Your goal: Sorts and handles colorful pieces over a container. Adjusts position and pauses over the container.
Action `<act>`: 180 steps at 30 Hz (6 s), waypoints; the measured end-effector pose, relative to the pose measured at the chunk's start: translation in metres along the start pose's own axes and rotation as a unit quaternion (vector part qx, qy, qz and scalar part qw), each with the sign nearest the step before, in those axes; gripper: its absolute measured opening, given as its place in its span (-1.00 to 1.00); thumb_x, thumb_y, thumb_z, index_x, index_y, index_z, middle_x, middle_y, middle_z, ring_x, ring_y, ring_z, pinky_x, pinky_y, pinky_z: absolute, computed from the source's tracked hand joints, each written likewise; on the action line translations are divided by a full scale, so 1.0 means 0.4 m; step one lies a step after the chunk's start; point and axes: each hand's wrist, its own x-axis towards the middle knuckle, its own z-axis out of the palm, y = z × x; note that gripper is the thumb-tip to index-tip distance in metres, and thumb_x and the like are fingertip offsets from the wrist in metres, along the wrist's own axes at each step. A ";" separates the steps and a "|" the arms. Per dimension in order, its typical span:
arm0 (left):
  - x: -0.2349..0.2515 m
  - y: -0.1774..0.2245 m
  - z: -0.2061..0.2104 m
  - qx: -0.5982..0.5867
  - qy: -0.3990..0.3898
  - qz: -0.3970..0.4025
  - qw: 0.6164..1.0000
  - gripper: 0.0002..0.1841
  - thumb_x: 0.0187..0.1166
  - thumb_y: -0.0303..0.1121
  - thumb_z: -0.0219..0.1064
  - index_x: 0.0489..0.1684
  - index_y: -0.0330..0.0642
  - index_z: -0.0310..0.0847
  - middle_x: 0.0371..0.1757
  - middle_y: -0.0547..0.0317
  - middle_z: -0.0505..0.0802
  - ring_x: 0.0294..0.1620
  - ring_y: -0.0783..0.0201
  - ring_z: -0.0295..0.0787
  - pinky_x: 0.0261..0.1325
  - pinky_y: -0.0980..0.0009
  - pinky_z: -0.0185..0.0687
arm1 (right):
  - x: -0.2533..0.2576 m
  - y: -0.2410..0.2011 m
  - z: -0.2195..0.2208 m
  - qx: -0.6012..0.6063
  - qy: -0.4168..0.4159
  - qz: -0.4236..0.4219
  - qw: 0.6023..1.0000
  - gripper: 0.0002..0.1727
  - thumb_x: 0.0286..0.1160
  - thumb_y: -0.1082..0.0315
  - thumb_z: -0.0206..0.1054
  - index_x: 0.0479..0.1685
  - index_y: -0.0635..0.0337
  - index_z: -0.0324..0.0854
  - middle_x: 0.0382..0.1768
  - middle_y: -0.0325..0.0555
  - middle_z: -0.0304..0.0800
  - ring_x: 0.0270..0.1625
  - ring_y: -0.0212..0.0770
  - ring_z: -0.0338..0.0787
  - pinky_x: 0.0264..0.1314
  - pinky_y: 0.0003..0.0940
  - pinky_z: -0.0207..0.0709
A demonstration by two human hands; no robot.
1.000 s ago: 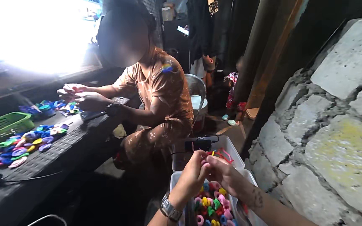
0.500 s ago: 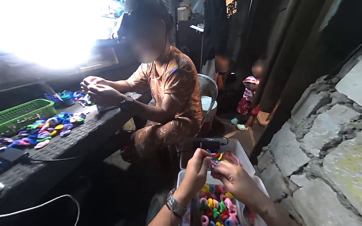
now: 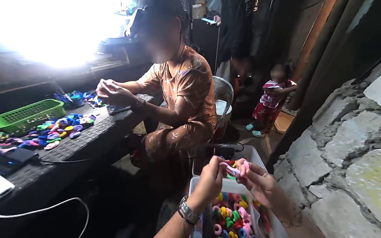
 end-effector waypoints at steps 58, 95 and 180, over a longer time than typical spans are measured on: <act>0.009 0.013 -0.002 0.025 0.014 -0.090 0.995 -0.83 0.62 -0.37 0.35 -0.12 -0.34 0.68 -0.17 0.03 0.74 -0.22 0.31 0.70 -0.05 0.38 0.67 | 0.063 -0.004 -0.002 -0.543 -0.004 0.084 0.835 -0.63 0.81 0.23 0.02 0.09 0.26 0.71 -0.12 0.02 0.80 -0.08 -0.13 0.81 0.09 -0.11 0.68; 0.001 -0.015 0.009 -0.020 0.016 -0.017 1.000 -0.84 0.60 -0.44 0.34 -0.07 -0.31 0.80 0.00 0.06 0.79 -0.15 0.47 0.77 -0.06 0.58 0.75 | 0.019 0.021 0.035 -0.381 0.121 0.030 0.916 -0.72 0.51 0.52 0.28 0.17 0.35 0.65 -0.05 -0.08 0.84 -0.12 -0.42 0.84 0.02 -0.47 0.74; 0.012 -0.001 -0.009 0.025 -0.242 0.263 0.934 -0.76 0.71 -0.49 0.16 -0.37 -0.37 0.67 -0.31 -0.05 0.72 -0.19 0.15 0.70 0.00 0.32 0.63 | 0.072 -0.056 0.047 0.162 0.367 -0.021 0.916 -0.68 0.87 0.38 -0.17 -0.19 0.01 0.50 -0.72 -0.47 0.44 -0.71 -0.54 0.46 -0.54 -0.65 0.52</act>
